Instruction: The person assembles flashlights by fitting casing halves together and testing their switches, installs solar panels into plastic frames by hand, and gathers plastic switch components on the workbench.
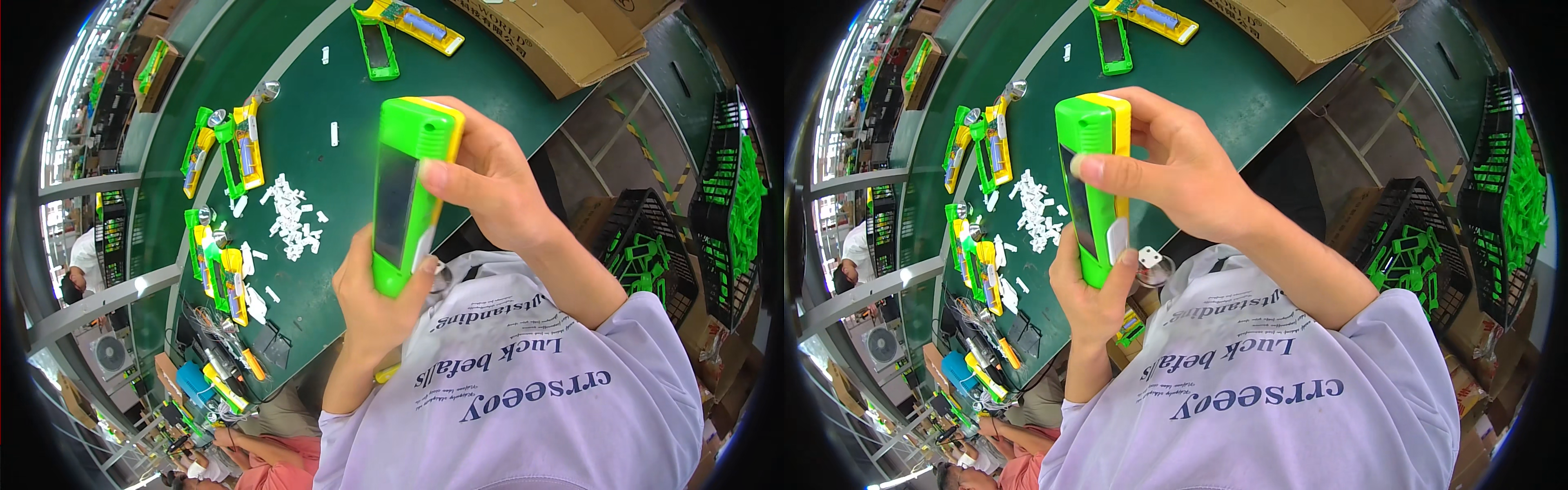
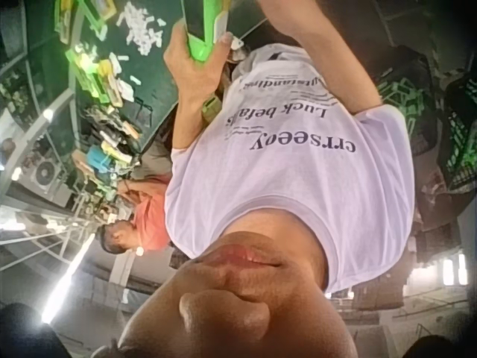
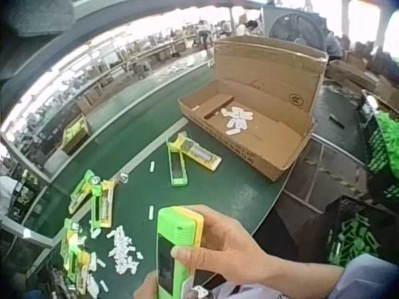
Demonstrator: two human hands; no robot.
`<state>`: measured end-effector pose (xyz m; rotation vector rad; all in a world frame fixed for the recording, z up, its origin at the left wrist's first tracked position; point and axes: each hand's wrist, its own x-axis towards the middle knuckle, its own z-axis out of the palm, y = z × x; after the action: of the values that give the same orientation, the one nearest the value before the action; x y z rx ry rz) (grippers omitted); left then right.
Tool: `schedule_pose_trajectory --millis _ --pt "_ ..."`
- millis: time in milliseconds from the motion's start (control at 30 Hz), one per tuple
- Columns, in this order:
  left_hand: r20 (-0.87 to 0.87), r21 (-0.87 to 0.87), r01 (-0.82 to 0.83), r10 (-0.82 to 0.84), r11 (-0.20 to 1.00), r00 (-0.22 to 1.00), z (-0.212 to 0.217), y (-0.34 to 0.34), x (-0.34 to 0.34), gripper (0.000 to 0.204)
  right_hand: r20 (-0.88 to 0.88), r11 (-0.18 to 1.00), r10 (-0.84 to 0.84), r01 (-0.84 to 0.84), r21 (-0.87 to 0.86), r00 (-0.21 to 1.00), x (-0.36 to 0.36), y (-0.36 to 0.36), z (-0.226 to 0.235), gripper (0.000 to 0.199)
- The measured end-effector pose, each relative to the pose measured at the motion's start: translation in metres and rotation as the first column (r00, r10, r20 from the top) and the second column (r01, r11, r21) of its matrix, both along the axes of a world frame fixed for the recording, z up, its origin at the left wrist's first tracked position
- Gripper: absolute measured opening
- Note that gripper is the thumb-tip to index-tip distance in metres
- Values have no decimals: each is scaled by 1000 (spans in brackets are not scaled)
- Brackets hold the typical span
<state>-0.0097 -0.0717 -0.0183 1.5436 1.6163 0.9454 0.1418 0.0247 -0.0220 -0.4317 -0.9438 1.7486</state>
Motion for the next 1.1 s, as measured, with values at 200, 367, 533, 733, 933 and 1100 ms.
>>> schedule_pose_trajectory --millis 200,367,533,733,933,1100 --pt "-393 231 -121 206 966 896 -20 8 2 46 303 977 -71 127 -169 950 -15 0 -12 27" --pt "-395 330 -102 236 938 888 -13 13 -15 47 247 992 -15 46 -119 969 -22 7 -8 33" --pt "-220 -25 -565 546 825 808 17 56 -116 61 627 955 -277 136 264 728 -3 -3 -61 43" --pt "-328 47 -716 688 697 648 23 142 -382 53 567 577 -798 -14 817 205 23 -7 -115 29" --pt "-492 -183 -790 641 586 589 -48 207 -547 59 486 464 -850 -147 874 203 23 0 -131 29" --pt "-876 -7 -772 368 635 311 -60 227 -633 82 493 470 -846 -152 870 203 24 -2 -139 29"
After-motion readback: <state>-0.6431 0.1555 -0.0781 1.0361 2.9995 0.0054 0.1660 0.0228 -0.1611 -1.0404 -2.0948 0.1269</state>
